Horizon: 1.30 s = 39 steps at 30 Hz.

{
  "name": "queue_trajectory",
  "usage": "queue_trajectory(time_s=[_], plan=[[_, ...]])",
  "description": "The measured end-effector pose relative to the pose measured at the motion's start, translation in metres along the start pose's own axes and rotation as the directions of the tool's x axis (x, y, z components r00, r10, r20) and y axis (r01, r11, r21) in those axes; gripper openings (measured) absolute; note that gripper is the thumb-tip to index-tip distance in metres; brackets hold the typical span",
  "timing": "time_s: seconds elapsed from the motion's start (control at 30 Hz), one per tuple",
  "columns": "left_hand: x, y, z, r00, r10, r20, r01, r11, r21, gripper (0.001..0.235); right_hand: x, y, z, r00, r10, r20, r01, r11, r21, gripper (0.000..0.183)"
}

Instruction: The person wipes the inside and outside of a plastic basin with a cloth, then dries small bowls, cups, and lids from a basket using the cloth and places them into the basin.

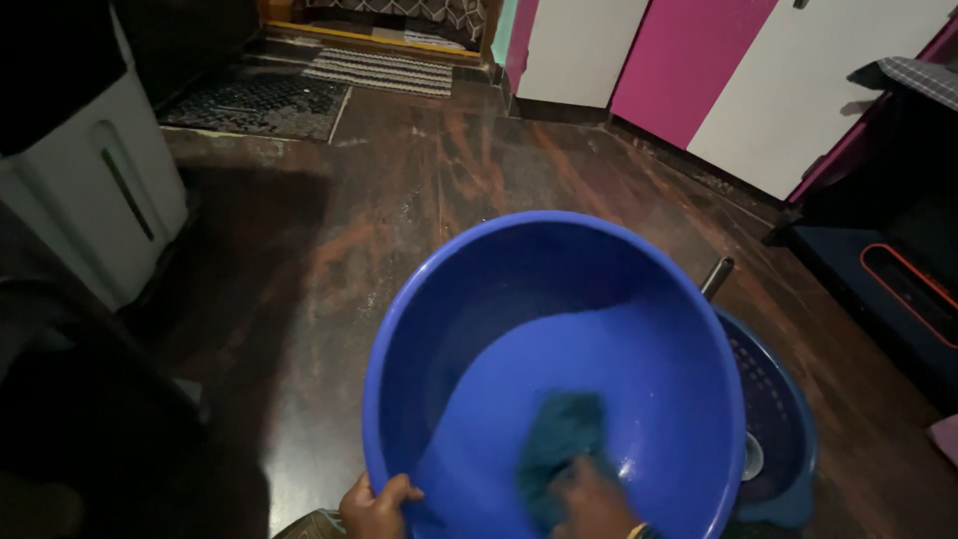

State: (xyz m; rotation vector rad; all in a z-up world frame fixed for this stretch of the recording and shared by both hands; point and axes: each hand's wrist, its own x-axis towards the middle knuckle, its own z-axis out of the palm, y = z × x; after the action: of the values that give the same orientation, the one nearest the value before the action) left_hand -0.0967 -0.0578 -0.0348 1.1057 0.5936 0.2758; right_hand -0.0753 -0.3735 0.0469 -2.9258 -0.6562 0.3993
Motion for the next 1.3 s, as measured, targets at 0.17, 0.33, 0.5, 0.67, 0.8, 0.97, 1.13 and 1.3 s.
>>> queue_trajectory(time_s=[0.17,0.33,0.5,0.67,0.8,0.97,1.13,1.3], plan=[[-0.006,0.008,-0.002,0.996,-0.001,0.085,-0.001,1.0,0.024,0.029,0.042,-0.116,-0.002,0.92,-0.27,-0.283,0.325,0.931,0.166,0.062],[-0.015,0.026,-0.002,0.993,0.058,0.098,-0.076,0.979,0.19,0.027,0.108,-0.122,-0.116,0.7,-0.273,-0.659,0.034,0.936,-0.351,0.014],[-0.027,0.034,0.006,0.991,0.124,0.054,-0.129,0.987,0.096,0.036,0.093,-0.018,-0.176,0.714,-0.07,-0.697,-0.312,0.859,-0.406,0.02],[-0.025,0.033,0.01,0.998,0.047,0.04,-0.048,0.998,0.042,0.038,0.027,0.049,-0.077,0.875,0.286,-0.391,-0.425,0.841,-0.335,0.022],[-0.017,0.019,0.008,0.999,0.029,0.023,-0.03,0.999,0.036,0.036,0.02,0.042,0.029,0.956,0.18,0.231,-0.089,0.93,-0.358,0.033],[0.002,0.0,0.001,0.996,0.075,0.048,-0.076,0.996,0.034,0.031,0.053,-0.079,0.056,0.868,-0.362,-0.339,0.36,0.93,-0.073,0.025],[-0.002,0.012,-0.004,0.994,0.087,0.073,-0.098,0.983,0.156,0.033,0.111,-0.117,-0.084,0.833,-0.328,-0.446,0.135,0.901,-0.412,0.026],[-0.018,0.029,0.005,0.998,0.065,-0.013,-0.061,0.979,0.195,0.032,0.106,-0.016,-0.157,0.821,0.121,-0.557,-0.322,0.905,-0.279,0.026]])
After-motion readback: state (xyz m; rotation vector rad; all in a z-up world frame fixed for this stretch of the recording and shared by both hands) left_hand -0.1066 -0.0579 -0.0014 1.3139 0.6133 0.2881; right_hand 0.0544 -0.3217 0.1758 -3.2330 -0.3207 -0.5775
